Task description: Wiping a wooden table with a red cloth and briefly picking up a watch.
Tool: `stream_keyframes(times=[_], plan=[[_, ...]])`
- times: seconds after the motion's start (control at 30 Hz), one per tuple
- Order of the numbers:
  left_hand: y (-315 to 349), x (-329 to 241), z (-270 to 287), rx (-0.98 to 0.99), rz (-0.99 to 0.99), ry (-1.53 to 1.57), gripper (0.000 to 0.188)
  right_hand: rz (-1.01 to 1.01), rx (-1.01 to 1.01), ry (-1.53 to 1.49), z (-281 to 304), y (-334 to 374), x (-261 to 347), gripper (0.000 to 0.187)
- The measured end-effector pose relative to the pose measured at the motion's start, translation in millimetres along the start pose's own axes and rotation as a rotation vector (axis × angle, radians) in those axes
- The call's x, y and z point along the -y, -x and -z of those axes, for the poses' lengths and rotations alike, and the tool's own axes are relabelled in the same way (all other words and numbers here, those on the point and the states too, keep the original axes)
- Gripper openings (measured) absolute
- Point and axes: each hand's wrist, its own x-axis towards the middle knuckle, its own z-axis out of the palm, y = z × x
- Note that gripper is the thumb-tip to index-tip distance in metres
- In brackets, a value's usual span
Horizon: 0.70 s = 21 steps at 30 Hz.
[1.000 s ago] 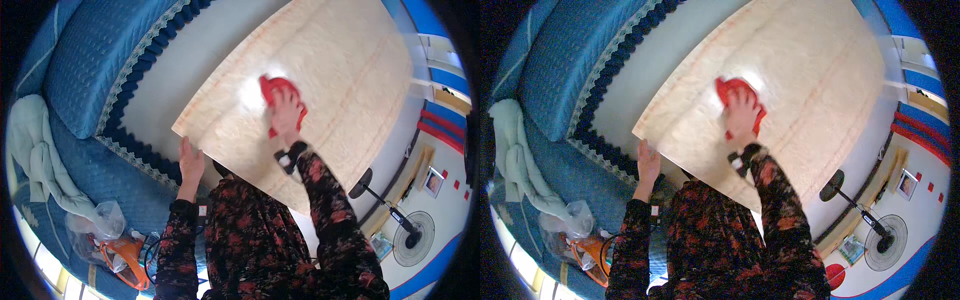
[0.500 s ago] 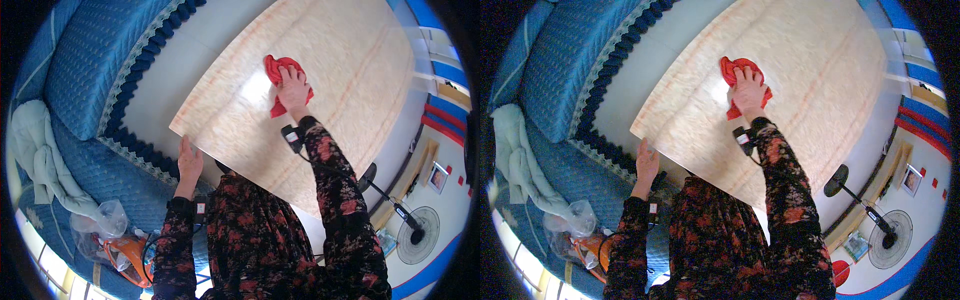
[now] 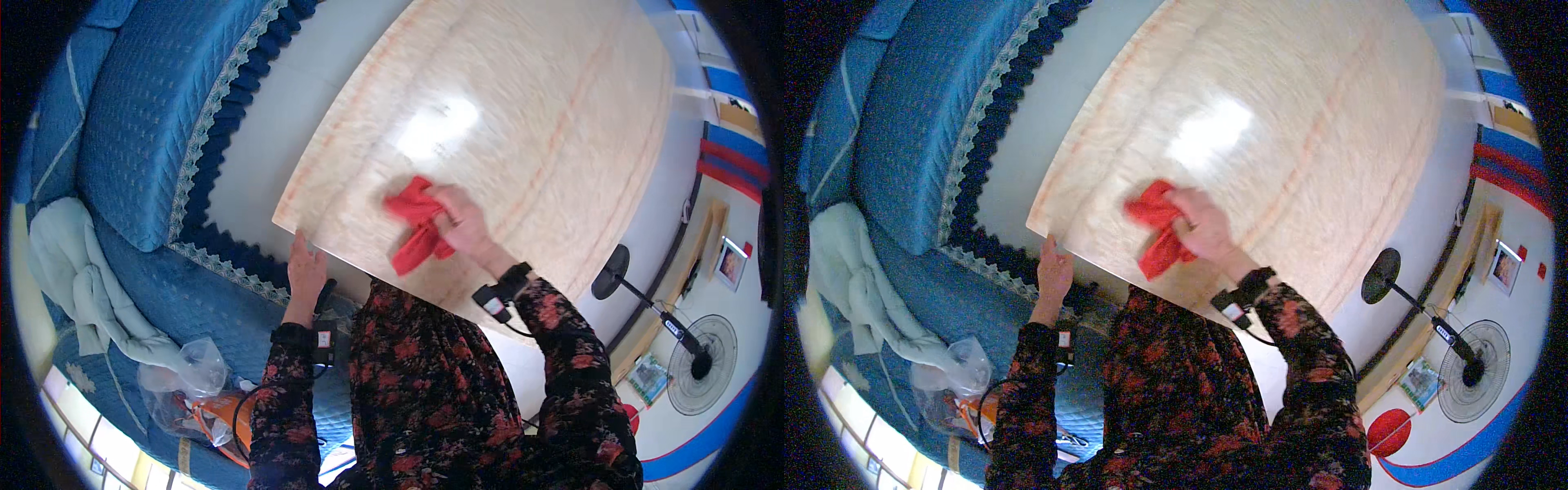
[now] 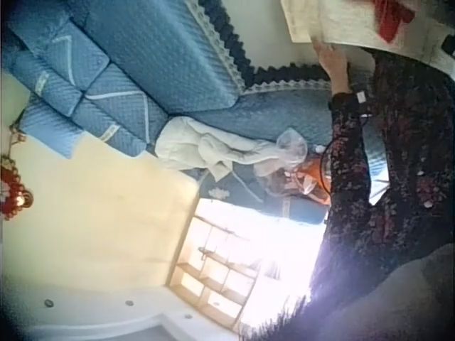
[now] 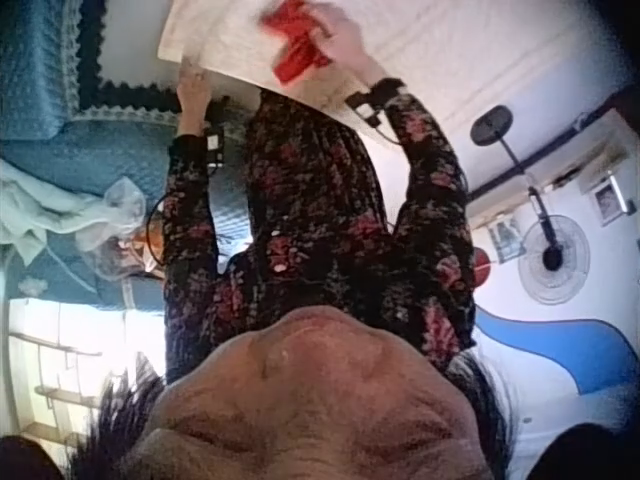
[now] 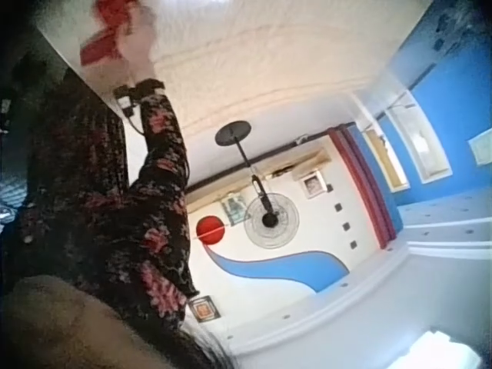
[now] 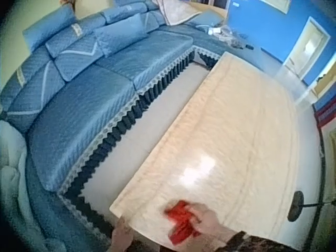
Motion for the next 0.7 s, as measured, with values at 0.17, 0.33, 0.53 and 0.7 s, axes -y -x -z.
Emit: stream_keyframes(times=[0.17,0.33,0.53,0.7], plan=[[-2.3,-1.2,-12.2,-0.098,-0.044,-0.126,0.062,-0.092,-0.071,0.706,43.5,-11.5,-34.6,0.048],[-8.2,-14.1,-17.6,0.043,-0.046,-0.133,0.070,-0.178,-0.119,0.751,-2.5,-45.2,-23.1,0.057],[-0.5,7.5,-20.2,-0.164,-0.163,-0.087,0.064,0.415,0.324,0.573,-72.6,-10.9,19.4,0.043],[-0.8,-2.7,-8.6,-0.058,0.007,-0.011,0.066,0.621,0.484,0.546,-12.0,47.9,-28.4,0.053]])
